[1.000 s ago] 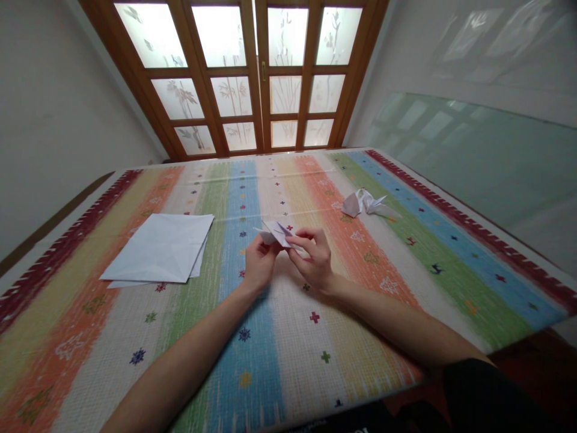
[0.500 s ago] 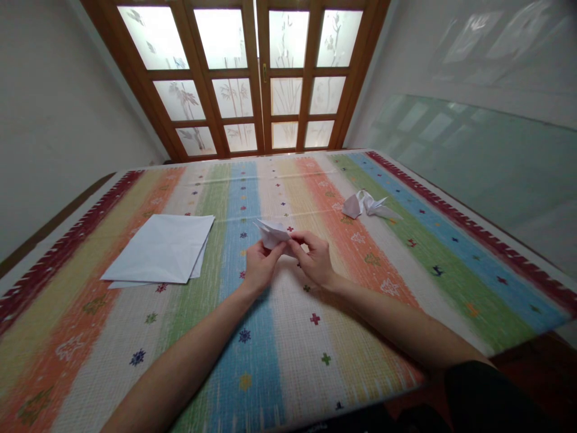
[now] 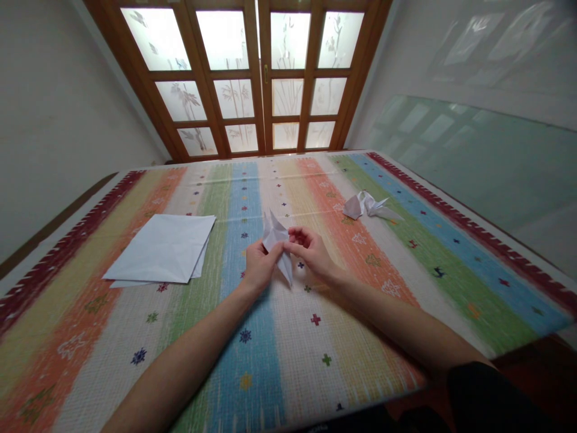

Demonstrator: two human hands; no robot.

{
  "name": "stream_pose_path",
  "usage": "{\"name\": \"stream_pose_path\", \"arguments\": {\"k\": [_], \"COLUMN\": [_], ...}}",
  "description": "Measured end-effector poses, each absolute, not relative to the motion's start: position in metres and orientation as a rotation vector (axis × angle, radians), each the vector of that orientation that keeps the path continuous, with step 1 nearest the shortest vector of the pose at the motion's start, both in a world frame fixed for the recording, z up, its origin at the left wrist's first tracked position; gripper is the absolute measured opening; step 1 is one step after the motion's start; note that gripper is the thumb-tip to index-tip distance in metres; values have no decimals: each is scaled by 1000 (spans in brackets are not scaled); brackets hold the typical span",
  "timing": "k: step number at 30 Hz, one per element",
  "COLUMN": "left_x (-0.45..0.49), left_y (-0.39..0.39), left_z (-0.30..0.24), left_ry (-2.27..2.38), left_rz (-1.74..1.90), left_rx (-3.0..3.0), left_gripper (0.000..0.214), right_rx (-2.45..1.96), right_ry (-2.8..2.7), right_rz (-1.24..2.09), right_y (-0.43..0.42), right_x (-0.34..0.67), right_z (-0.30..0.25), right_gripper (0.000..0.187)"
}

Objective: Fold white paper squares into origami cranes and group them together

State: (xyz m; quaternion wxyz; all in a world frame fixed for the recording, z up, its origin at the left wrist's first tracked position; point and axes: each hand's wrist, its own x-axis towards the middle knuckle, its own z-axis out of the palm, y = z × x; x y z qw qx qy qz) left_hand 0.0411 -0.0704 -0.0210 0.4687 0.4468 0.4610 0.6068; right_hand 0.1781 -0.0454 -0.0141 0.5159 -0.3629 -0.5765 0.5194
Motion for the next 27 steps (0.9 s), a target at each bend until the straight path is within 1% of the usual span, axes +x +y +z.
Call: {"name": "stream_pose_path", "arguments": {"k": [6,11,19,23,27], "left_x": [43,42,41,39,37], "left_y": [-75,-78,-76,-76,-76], "left_z": [-18,-22,-24,-24,-25], "left_ry": [999,985,905,842,821], "left_rz": [1263,1103,1090,983,930], "left_rx": [1199,1130,1082,959,918], "left_gripper": [24,29,34,39,42], "right_rx": [-836,-884,-872,-799,-705], "right_ry": [-1337,-1205,-1157,-1168,-1222], "right_rz": [1369,1410,1389,1382,1448], "right_y": [-43,-38,-35,-35,-35], "right_x": [182,183,184,186,193], "right_z": [-7,-11,-13,-9,0], "right_gripper": [28,32,35,37,41]}}
